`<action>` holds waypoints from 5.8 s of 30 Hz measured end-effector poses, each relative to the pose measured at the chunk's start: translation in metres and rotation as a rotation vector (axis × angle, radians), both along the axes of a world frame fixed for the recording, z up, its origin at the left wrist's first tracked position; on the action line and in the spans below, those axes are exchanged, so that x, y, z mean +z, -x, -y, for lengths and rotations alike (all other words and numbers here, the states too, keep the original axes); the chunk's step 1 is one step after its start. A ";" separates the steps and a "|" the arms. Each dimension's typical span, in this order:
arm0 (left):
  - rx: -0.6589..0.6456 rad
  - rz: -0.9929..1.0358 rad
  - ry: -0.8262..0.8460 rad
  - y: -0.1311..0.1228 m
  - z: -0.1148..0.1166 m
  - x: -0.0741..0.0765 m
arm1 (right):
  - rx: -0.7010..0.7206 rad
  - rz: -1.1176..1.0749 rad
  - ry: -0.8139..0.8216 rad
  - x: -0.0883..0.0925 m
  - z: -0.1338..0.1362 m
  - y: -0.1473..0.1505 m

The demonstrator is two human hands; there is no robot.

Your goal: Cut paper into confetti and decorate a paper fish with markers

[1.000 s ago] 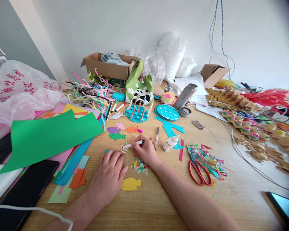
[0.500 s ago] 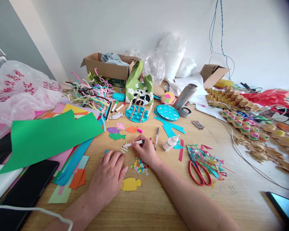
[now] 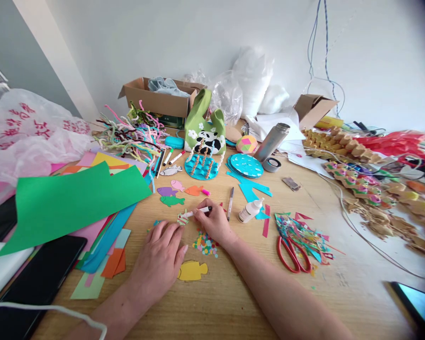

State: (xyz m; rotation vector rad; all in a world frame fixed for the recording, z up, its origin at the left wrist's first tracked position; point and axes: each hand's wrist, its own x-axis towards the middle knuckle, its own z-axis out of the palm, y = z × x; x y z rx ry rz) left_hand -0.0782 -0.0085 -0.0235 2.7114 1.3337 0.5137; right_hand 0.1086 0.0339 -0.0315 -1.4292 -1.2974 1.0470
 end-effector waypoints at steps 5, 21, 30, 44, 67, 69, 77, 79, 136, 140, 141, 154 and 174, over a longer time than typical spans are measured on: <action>0.000 -0.003 0.003 0.000 -0.001 0.000 | -0.002 0.005 0.001 -0.001 -0.001 0.000; 0.002 0.004 -0.004 0.000 0.000 0.000 | 0.005 0.011 -0.011 -0.003 0.000 -0.001; -0.001 0.015 0.007 0.000 -0.001 0.000 | -0.002 0.004 0.001 -0.003 -0.001 -0.001; 0.002 0.014 -0.007 0.000 0.000 0.000 | 0.005 0.018 0.007 0.000 0.000 -0.001; 0.002 0.014 0.002 0.000 0.000 0.001 | -0.034 -0.036 0.006 0.000 -0.001 -0.001; 0.004 0.016 0.000 0.000 0.000 0.001 | -0.053 -0.037 0.006 0.001 -0.001 -0.001; 0.007 0.026 -0.003 0.000 0.000 0.000 | -0.074 -0.036 0.015 0.003 -0.002 0.000; 0.005 0.016 0.001 0.000 0.000 0.000 | -0.079 -0.034 0.013 0.002 -0.002 -0.001; -0.005 0.016 -0.010 0.000 0.000 0.000 | -0.066 -0.068 0.030 0.004 -0.002 0.000; -0.004 0.017 -0.011 0.000 0.000 0.000 | -0.071 -0.076 0.023 0.002 -0.002 0.000; -0.003 0.015 -0.010 0.000 0.000 0.000 | -0.068 -0.075 0.021 0.001 -0.002 -0.001; -0.003 0.012 0.005 0.000 0.000 0.000 | -0.059 -0.055 0.021 0.004 -0.002 -0.001; 0.006 0.014 -0.005 0.000 0.000 0.001 | -0.055 -0.050 0.043 0.008 -0.001 0.000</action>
